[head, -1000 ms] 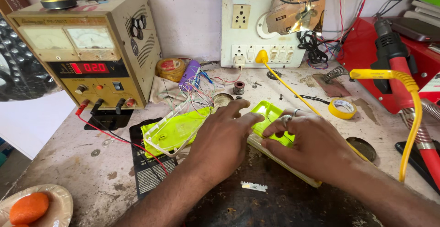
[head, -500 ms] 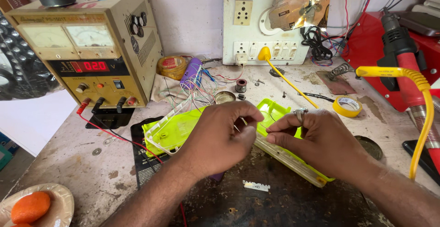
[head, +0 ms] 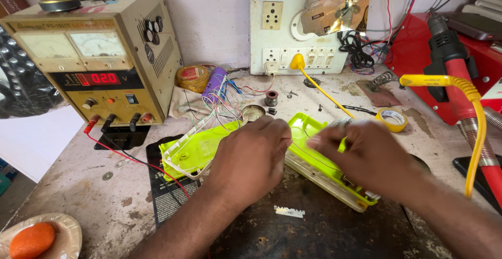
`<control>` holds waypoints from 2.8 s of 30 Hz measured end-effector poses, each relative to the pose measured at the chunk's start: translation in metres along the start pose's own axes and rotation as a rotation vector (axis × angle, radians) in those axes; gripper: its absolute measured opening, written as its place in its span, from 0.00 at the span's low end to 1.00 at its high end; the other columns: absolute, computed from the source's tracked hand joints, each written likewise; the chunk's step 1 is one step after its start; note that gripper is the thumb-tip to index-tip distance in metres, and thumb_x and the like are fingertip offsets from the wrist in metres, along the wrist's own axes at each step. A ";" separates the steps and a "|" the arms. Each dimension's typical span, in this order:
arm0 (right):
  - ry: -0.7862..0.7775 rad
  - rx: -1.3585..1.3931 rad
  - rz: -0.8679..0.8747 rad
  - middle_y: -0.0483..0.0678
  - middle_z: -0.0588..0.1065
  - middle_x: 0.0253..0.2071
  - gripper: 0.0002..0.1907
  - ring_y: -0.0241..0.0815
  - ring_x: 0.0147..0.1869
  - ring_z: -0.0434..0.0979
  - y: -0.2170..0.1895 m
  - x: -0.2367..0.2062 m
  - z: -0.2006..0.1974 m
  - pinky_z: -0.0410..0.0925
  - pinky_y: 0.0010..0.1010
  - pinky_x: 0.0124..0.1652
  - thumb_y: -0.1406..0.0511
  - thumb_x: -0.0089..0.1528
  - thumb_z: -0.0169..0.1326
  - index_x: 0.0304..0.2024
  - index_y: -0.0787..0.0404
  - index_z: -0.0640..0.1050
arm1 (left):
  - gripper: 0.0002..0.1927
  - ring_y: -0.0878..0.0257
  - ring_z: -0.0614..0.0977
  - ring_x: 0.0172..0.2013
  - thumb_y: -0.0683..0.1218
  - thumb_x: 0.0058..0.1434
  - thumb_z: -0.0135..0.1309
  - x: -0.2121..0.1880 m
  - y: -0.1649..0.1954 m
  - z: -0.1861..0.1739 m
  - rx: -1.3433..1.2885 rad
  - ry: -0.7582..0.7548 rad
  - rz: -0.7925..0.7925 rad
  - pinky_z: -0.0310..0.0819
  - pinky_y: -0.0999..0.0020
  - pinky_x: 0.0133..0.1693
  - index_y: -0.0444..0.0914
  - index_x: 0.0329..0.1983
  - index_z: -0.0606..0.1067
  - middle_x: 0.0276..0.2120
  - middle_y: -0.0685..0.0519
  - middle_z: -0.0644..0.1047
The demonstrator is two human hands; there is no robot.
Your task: The person solders a wire on a small circuit board, then solders a wire to a cylindrical battery and connects the battery to the board. They place the assembled circuit and battery into a green plastic lamp housing, close it, and test it with a bench power supply before setting it down and picking up a phone battery.
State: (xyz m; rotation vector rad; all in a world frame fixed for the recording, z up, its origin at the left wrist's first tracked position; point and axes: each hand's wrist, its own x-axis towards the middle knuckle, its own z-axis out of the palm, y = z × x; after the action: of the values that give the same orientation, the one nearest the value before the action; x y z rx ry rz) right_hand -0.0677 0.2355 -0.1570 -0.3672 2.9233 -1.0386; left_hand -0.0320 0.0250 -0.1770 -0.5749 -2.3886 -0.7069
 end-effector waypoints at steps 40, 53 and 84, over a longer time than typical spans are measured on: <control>-0.460 -0.255 0.033 0.45 0.82 0.42 0.40 0.41 0.48 0.82 0.041 0.008 -0.074 0.73 0.39 0.46 0.41 0.51 0.66 0.63 0.41 0.73 | 0.05 0.51 0.81 0.47 0.45 0.58 0.62 0.012 0.004 0.051 -0.174 0.020 0.094 0.71 0.57 0.51 0.39 0.35 0.82 0.40 0.49 0.83; -0.452 -0.400 -0.029 0.47 0.78 0.38 0.32 0.40 0.46 0.79 0.030 -0.006 -0.079 0.69 0.36 0.44 0.42 0.53 0.60 0.55 0.45 0.73 | 0.07 0.53 0.81 0.42 0.46 0.52 0.65 0.016 0.015 0.070 -0.128 0.173 -0.043 0.74 0.58 0.46 0.40 0.32 0.83 0.34 0.49 0.83; -0.215 -0.325 -0.323 0.42 0.82 0.38 0.15 0.37 0.39 0.83 0.037 0.011 -0.056 0.74 0.34 0.41 0.53 0.54 0.65 0.35 0.54 0.83 | 0.13 0.56 0.83 0.26 0.46 0.56 0.59 0.011 0.018 0.042 -0.301 0.016 -0.207 0.77 0.63 0.30 0.39 0.44 0.77 0.31 0.51 0.82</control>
State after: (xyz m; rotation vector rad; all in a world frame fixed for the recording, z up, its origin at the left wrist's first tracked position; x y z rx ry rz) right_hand -0.0912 0.2955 -0.1357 -0.9210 2.8862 -0.4916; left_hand -0.0473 0.0666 -0.1927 -0.4419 -2.3644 -1.1704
